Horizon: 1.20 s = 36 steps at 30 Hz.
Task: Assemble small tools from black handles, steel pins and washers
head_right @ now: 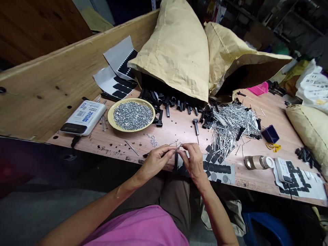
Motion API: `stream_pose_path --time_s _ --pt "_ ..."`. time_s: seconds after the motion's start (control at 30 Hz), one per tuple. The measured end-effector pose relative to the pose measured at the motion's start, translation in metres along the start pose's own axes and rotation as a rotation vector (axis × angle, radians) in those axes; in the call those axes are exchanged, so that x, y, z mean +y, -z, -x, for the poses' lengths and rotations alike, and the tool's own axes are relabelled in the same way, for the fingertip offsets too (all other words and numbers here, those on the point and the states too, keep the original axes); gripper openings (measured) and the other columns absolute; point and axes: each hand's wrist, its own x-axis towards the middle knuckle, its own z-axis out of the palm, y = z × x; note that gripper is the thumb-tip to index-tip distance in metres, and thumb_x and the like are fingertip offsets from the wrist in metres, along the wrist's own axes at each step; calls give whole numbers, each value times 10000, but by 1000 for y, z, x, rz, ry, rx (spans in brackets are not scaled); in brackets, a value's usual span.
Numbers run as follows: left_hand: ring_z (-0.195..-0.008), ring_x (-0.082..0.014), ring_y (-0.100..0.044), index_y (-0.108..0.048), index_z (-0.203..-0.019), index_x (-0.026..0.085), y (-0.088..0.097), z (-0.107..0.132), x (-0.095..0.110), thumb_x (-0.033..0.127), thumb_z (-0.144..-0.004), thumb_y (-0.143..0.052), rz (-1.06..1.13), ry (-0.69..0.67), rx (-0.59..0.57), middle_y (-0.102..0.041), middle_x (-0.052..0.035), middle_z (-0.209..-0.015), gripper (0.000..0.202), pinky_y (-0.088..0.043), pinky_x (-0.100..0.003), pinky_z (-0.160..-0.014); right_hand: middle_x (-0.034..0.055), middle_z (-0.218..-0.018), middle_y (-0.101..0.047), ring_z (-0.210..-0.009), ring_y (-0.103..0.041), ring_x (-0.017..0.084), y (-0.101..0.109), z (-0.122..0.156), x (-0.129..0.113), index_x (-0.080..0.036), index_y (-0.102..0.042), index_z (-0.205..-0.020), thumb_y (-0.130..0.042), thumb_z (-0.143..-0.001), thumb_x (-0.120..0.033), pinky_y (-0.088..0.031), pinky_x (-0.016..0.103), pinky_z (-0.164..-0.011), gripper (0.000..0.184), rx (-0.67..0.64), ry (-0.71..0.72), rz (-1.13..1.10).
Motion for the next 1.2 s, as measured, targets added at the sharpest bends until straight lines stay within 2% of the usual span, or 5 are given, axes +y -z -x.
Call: stream_pose_path --time_s 0.23,0.47,0.67,0.97,1.2 --pt "-794 -180 -645 -743 -861 198 -4 5 6 319 -810 -552 33 -10 -21 -718 -66 -842 232 -515 -277 -745 39 -719 -565 -690 -519 177 1 2 9 -229 -578 -808 -409 -960 -324 -432 308 -646 247 -44 119 43" --pt "-382 -56 -353 -717 -957 123 -2 5 -2 495 -769 -596 344 337 -296 -458 53 -485 434 -335 -195 -399 23 -630 -485 -598 -443 170 -5 9 13 -229 -531 -721 -350 -975 -307 -381 313 -600 322 13 194 148" --pt "-751 -160 -608 -726 -802 181 -12 9 7 335 -785 -587 94 36 84 -681 -57 -801 208 -481 -266 -687 21 -674 -519 -621 -489 164 -9 5 10 -232 -535 -775 -301 -981 -399 -392 295 -605 354 45 29 71" --pt "-543 -77 -521 -609 -819 151 -9 -5 5 454 -645 -738 688 392 98 -582 27 -640 373 -416 -185 -492 12 -754 -606 -666 -588 161 -16 25 -13 -223 -493 -865 -389 -927 -470 -451 285 -619 275 -111 -349 -197" --pt "-436 -32 -349 -639 -834 135 -10 4 8 511 -700 -675 475 326 29 -436 75 -549 401 -262 -156 -404 28 -786 -615 -663 -600 152 -19 26 -16 -205 -552 -887 -387 -936 -403 -476 294 -657 262 150 -356 -107"
